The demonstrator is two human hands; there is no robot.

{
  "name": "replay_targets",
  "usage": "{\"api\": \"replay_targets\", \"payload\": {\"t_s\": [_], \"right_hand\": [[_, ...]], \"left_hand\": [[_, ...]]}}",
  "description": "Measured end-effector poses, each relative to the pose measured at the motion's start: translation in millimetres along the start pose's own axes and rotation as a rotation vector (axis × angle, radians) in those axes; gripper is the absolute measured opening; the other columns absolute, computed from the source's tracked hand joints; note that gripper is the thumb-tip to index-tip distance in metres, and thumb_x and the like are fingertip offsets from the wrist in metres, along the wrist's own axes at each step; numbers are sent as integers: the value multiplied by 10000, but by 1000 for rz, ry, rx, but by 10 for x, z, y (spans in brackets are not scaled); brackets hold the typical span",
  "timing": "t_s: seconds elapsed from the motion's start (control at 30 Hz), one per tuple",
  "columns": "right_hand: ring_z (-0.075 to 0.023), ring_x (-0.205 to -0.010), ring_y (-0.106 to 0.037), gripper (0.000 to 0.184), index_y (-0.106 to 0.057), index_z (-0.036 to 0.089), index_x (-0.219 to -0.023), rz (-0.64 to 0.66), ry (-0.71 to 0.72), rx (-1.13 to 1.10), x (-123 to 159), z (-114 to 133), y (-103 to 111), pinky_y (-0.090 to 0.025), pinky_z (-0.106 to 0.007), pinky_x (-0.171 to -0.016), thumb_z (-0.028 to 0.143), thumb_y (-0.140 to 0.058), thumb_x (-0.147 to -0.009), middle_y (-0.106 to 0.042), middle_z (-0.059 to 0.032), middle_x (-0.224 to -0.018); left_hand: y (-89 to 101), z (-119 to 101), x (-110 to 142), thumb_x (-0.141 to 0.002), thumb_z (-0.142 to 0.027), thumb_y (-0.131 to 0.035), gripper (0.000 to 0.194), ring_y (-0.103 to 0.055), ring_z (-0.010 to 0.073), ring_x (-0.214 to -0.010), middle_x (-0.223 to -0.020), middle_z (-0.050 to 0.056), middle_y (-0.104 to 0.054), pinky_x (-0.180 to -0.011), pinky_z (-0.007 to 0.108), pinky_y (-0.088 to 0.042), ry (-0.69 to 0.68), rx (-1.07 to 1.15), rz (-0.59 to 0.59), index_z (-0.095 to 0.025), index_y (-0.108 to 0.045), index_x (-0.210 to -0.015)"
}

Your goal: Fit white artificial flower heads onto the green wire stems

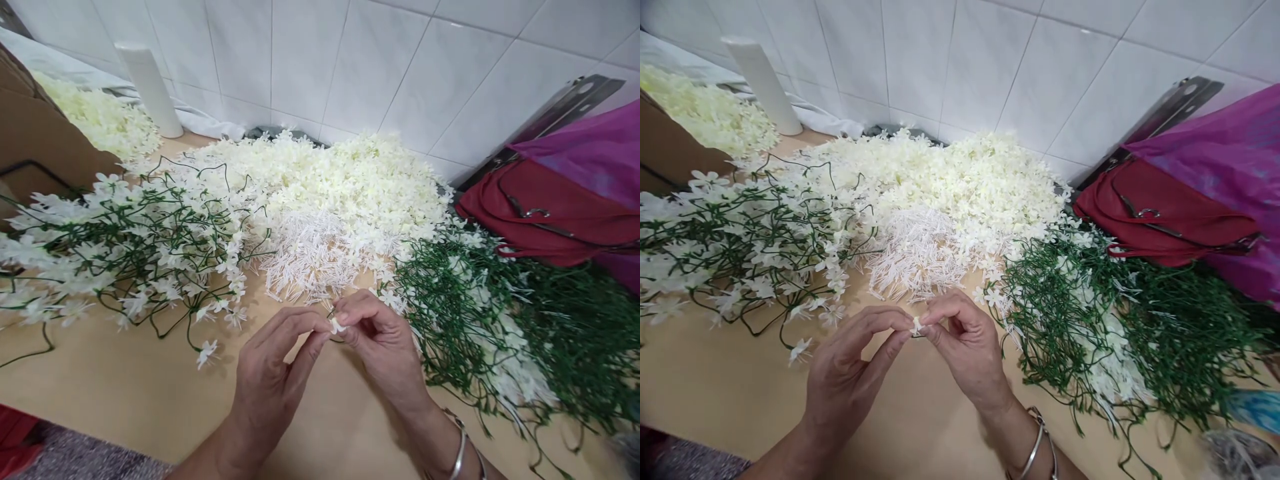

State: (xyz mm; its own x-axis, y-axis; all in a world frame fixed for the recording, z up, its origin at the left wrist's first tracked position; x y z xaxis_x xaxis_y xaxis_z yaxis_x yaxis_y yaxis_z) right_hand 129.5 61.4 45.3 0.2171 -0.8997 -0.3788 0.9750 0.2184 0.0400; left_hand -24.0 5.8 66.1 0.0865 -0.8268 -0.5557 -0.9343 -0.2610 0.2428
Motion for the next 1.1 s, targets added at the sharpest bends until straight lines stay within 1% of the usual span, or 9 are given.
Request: {"api": "replay_targets", "payload": {"t_s": [0.1,0.2,0.33,0.43,0.53,0.63,0.8,0.93,1.1], "right_hand": [[-154,-807,-669,97,-760,287,-822,-8,-33,-77,4,-51,1,-573,-317,-843,308,-851,-851,-678,12,-777],[-147,-791,-655,147,-733,267,-819,-36,-95,-119,12,-92,2,-567,-276,-761,332,-865,-830,-678,11,-789],[-134,-754,-635,217,-679,250,-861,-40,-242,-139,36,-170,-36,-565,-247,-711,331,-872,-804,-666,23,-802],[-121,-730,-619,229,-646,248,-869,-34,-276,-145,57,-182,-61,-555,-234,-691,291,-860,-802,-646,36,-797],[-134,-756,-627,181,-649,248,-857,-69,-203,-59,66,-123,-18,-552,-263,-718,240,-827,-828,-647,30,-801],[-160,-815,-644,110,-695,247,-849,-64,-64,97,63,14,-9,-550,-315,-789,185,-784,-869,-680,8,-833],[-172,-873,-664,127,-756,261,-889,-42,98,253,64,197,-30,-554,-348,-840,134,-770,-888,-706,-5,-895],[-197,-976,-666,114,-768,263,-867,-84,89,300,63,224,4,-548,-398,-948,151,-786,-875,-687,-31,-994],[-200,-963,-671,121,-751,255,-838,-63,59,259,62,208,-38,-549,-408,-965,142,-768,-877,-700,-31,-969]], "left_hand": [[-26,26,9,-946,-75,-653,192,-737,150,-884,-937,3,-774,-843,225,-545,21,24,12,-256,-695,-997],[-38,79,29,-961,-87,-627,183,-732,169,-956,-988,23,-768,-894,256,-547,60,90,-5,-253,-687,-1010],[-34,250,80,-957,-170,-681,111,-713,173,-950,-967,20,-750,-882,259,-547,200,167,-35,-255,-705,-1024],[-42,359,103,-941,-253,-731,52,-701,168,-877,-914,21,-755,-831,255,-537,298,171,-19,-236,-742,-989],[-63,476,123,-943,-324,-734,119,-704,164,-817,-853,24,-762,-781,253,-541,437,270,-30,-209,-747,-918],[-130,547,145,-921,-364,-759,177,-713,161,-785,-807,21,-762,-776,250,-559,552,427,-33,-192,-758,-879],[-142,661,209,-892,-391,-799,200,-689,129,-769,-794,6,-750,-801,228,-554,628,522,-72,-195,-777,-861],[-100,739,247,-906,-380,-792,175,-688,113,-797,-812,-9,-746,-819,208,-537,637,535,-128,-209,-775,-874],[-118,754,250,-878,-396,-817,200,-708,132,-784,-814,6,-766,-820,240,-547,653,548,-141,-200,-779,-865]]}}
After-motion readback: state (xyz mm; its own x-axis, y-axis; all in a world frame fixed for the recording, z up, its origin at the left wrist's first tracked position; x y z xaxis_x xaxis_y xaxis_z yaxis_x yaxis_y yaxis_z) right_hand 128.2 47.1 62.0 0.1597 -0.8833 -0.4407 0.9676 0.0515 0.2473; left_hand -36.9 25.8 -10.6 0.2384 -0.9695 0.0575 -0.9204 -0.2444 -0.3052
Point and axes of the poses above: each hand's wrist, its own x-axis away from the middle knuckle, its own y-axis out of the back of the hand, z = x × y, the point moved 10 cm from there along -x, towards the middle knuckle
